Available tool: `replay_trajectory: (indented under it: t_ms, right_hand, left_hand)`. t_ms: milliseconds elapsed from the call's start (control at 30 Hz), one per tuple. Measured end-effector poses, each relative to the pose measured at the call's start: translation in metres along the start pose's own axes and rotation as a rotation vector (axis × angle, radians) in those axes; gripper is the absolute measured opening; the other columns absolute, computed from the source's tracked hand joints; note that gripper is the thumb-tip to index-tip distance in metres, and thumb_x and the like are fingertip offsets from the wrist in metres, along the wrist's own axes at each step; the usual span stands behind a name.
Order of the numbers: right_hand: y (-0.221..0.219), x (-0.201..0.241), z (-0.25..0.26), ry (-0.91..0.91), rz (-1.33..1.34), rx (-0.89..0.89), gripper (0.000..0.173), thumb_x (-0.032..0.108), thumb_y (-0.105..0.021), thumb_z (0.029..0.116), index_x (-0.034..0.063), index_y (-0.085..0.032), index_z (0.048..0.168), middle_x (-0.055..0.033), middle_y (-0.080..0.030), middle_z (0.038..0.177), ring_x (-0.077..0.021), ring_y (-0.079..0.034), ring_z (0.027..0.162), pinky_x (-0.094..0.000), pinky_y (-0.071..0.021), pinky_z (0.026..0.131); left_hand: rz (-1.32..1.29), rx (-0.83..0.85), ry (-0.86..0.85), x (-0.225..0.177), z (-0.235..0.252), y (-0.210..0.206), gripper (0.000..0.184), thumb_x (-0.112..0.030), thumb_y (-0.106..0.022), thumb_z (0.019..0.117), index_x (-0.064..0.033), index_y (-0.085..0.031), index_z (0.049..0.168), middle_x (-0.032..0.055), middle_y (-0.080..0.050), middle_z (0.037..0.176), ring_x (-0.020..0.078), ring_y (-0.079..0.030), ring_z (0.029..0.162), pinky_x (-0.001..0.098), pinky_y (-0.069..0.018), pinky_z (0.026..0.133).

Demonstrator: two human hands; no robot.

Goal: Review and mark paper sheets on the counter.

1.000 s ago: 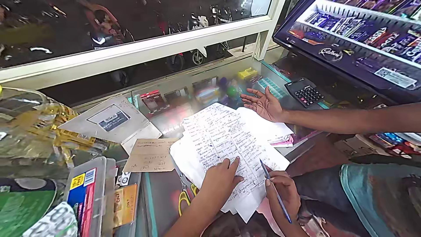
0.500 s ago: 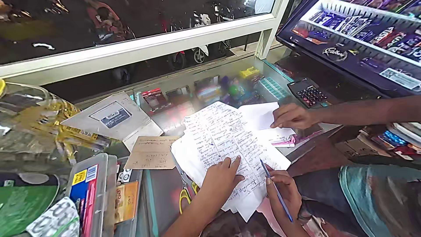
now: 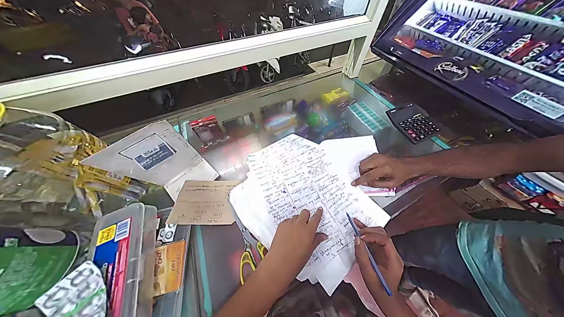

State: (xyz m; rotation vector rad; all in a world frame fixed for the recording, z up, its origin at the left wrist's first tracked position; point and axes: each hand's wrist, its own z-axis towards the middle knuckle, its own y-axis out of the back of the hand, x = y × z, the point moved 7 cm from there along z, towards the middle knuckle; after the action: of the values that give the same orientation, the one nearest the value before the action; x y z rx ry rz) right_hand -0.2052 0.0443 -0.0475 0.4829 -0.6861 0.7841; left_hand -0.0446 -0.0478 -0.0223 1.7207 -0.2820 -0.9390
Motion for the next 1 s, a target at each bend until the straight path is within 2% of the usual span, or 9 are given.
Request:
replay_trajectory:
  t_ms: [233,300,367,533,700,800,900,967,1000]
  right_hand:
    - [0.004,0.000,0.008,0.030,-0.088,0.008,0.007,0.018,-0.066,0.0877,0.0173,-0.062,0.094,0.0078,-0.065,0.091,-0.0005,-0.068,0.093,-0.0222,-0.0594,0.089]
    - [0.004,-0.002,0.012,0.015,-0.157,0.026,0.010,0.019,-0.066,0.0862,0.0124,-0.061,0.090,0.0037,-0.064,0.085,0.0020,-0.065,0.084,-0.0136,-0.0554,0.078]
    - [0.005,-0.001,0.017,-0.003,-0.238,0.052,0.015,0.020,-0.065,0.0839,0.0058,-0.062,0.087,-0.0012,-0.063,0.077,0.0023,-0.059,0.073,-0.0092,-0.0492,0.066]
    - [-0.001,0.002,0.035,-0.043,-0.318,0.080,0.019,0.021,-0.064,0.0833,0.0018,-0.064,0.087,-0.0039,-0.063,0.074,0.0019,-0.059,0.067,-0.0102,-0.0494,0.063]
    - [-0.004,0.001,0.032,-0.040,-0.290,0.073,0.017,0.019,-0.064,0.0826,0.0024,-0.064,0.085,-0.0022,-0.062,0.071,0.0028,-0.058,0.065,-0.0095,-0.0492,0.061]
    - [0.002,0.002,0.029,0.001,-0.283,0.036,0.016,0.018,-0.064,0.0849,0.0028,-0.064,0.087,-0.0031,-0.064,0.076,0.0019,-0.061,0.073,-0.0093,-0.0504,0.068]
    - [0.011,0.000,0.033,0.025,-0.353,0.017,0.018,0.020,-0.062,0.0886,0.0024,-0.065,0.091,-0.0078,-0.068,0.085,-0.0062,-0.067,0.091,-0.0175,-0.0516,0.092]
    - [0.018,-0.004,0.037,-0.001,-0.399,0.009,0.022,0.021,-0.062,0.0882,-0.0004,-0.065,0.091,-0.0105,-0.069,0.086,-0.0093,-0.066,0.092,-0.0211,-0.0499,0.097]
    - [0.021,-0.007,0.039,-0.024,-0.418,0.009,0.025,0.022,-0.061,0.0881,-0.0019,-0.066,0.092,-0.0116,-0.069,0.087,-0.0095,-0.066,0.092,-0.0211,-0.0500,0.095]
  left_hand:
    - [0.009,0.001,-0.004,0.000,0.001,-0.001,0.054,-0.037,-0.059,0.1024,-0.0063,-0.056,0.146,0.0223,-0.068,0.108,0.0380,-0.071,0.087,0.0494,-0.0580,0.073]
    - [0.005,0.019,0.003,0.000,0.001,-0.001,0.054,-0.038,-0.058,0.1028,-0.0067,-0.055,0.147,0.0226,-0.068,0.109,0.0382,-0.071,0.088,0.0497,-0.0581,0.074]
    - [0.005,0.024,0.005,0.000,0.001,-0.002,0.054,-0.038,-0.058,0.1031,-0.0072,-0.055,0.147,0.0224,-0.068,0.109,0.0381,-0.071,0.089,0.0498,-0.0582,0.074]
    - [0.025,-0.044,-0.019,-0.001,0.000,-0.002,0.052,-0.037,-0.060,0.1013,-0.0063,-0.058,0.144,0.0213,-0.069,0.103,0.0367,-0.072,0.084,0.0482,-0.0590,0.071]
    - [0.019,-0.005,-0.009,0.000,0.000,-0.001,0.053,-0.038,-0.058,0.1025,-0.0064,-0.056,0.146,0.0215,-0.069,0.106,0.0370,-0.072,0.086,0.0485,-0.0586,0.073]
    - [0.010,0.012,-0.008,-0.001,0.001,-0.001,0.054,-0.038,-0.057,0.1031,-0.0063,-0.055,0.146,0.0219,-0.069,0.107,0.0374,-0.071,0.087,0.0486,-0.0583,0.073]
    - [0.008,0.023,0.001,-0.001,0.000,-0.001,0.054,-0.038,-0.057,0.1034,-0.0070,-0.055,0.147,0.0220,-0.069,0.108,0.0376,-0.071,0.088,0.0490,-0.0580,0.074]
    - [0.005,0.006,-0.002,0.000,0.000,-0.001,0.054,-0.037,-0.058,0.1026,-0.0067,-0.056,0.146,0.0221,-0.069,0.107,0.0376,-0.071,0.087,0.0491,-0.0582,0.073]
    - [0.006,0.003,-0.002,0.000,0.000,-0.001,0.054,-0.037,-0.059,0.1025,-0.0067,-0.056,0.146,0.0219,-0.069,0.107,0.0375,-0.072,0.087,0.0491,-0.0583,0.073]
